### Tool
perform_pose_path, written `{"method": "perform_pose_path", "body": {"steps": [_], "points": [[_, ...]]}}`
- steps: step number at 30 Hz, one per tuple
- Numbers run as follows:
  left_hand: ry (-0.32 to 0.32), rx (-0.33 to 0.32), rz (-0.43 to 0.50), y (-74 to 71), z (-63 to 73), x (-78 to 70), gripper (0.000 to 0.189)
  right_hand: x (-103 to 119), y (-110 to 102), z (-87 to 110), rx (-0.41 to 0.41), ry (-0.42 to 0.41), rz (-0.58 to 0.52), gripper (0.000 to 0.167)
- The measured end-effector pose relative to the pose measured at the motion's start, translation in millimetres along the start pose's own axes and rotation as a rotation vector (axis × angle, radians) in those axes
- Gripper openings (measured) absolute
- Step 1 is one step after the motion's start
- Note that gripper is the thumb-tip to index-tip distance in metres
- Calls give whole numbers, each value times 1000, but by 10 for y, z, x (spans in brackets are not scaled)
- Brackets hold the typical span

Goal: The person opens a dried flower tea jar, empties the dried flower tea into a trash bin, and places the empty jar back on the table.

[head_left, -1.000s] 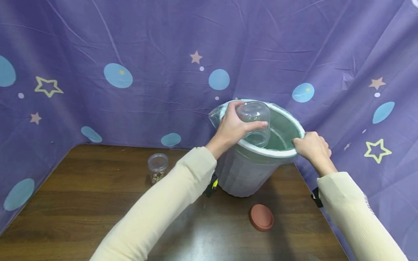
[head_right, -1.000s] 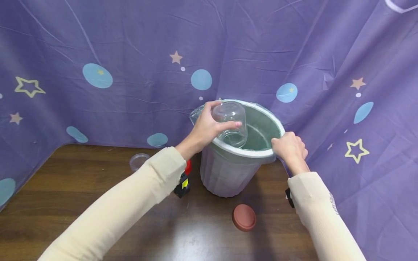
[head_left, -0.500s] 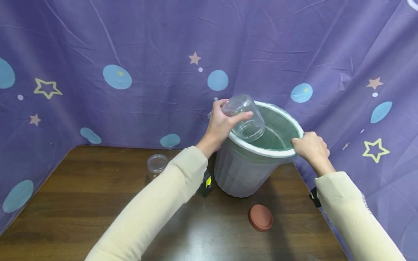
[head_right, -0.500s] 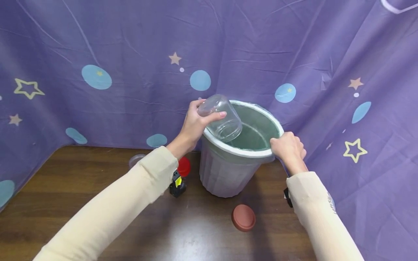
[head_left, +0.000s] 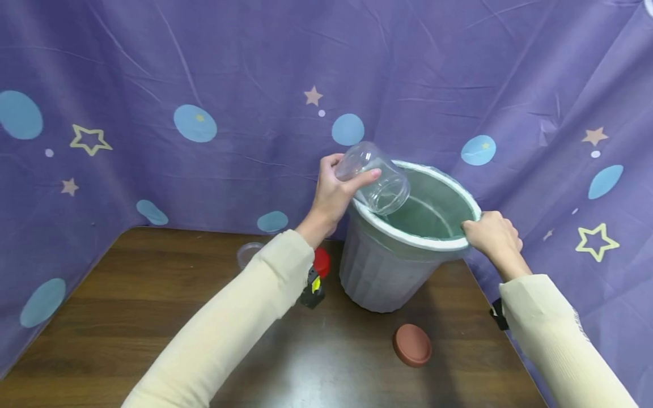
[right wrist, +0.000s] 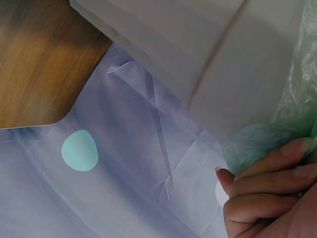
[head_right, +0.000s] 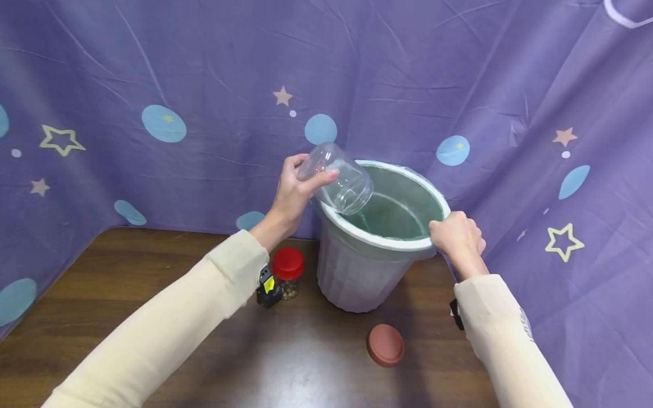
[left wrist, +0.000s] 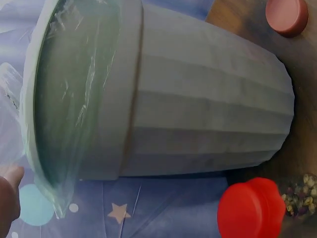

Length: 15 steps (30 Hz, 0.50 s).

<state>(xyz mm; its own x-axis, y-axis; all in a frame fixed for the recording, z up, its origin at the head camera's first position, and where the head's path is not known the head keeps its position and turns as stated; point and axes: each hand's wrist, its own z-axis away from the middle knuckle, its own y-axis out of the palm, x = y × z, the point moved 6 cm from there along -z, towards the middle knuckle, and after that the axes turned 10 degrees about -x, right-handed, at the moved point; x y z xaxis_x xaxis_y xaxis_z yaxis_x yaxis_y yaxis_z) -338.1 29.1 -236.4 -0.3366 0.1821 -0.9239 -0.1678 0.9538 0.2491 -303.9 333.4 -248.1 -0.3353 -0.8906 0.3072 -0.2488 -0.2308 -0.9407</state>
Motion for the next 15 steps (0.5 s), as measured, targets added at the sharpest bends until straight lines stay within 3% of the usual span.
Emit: {"method": "perform_pose_path", "body": {"steps": [4,8,15], "points": [[1,32,29,-33,-13,13,72,-13,-3,3,-2,-1,-2,43],[-5,103,46,-84,-42,23,71,-3,2,5,-4,-10,-8,41],[6,204,-10,-156,-67,9,73,-5,1,1,0,-20,-6,40]]}}
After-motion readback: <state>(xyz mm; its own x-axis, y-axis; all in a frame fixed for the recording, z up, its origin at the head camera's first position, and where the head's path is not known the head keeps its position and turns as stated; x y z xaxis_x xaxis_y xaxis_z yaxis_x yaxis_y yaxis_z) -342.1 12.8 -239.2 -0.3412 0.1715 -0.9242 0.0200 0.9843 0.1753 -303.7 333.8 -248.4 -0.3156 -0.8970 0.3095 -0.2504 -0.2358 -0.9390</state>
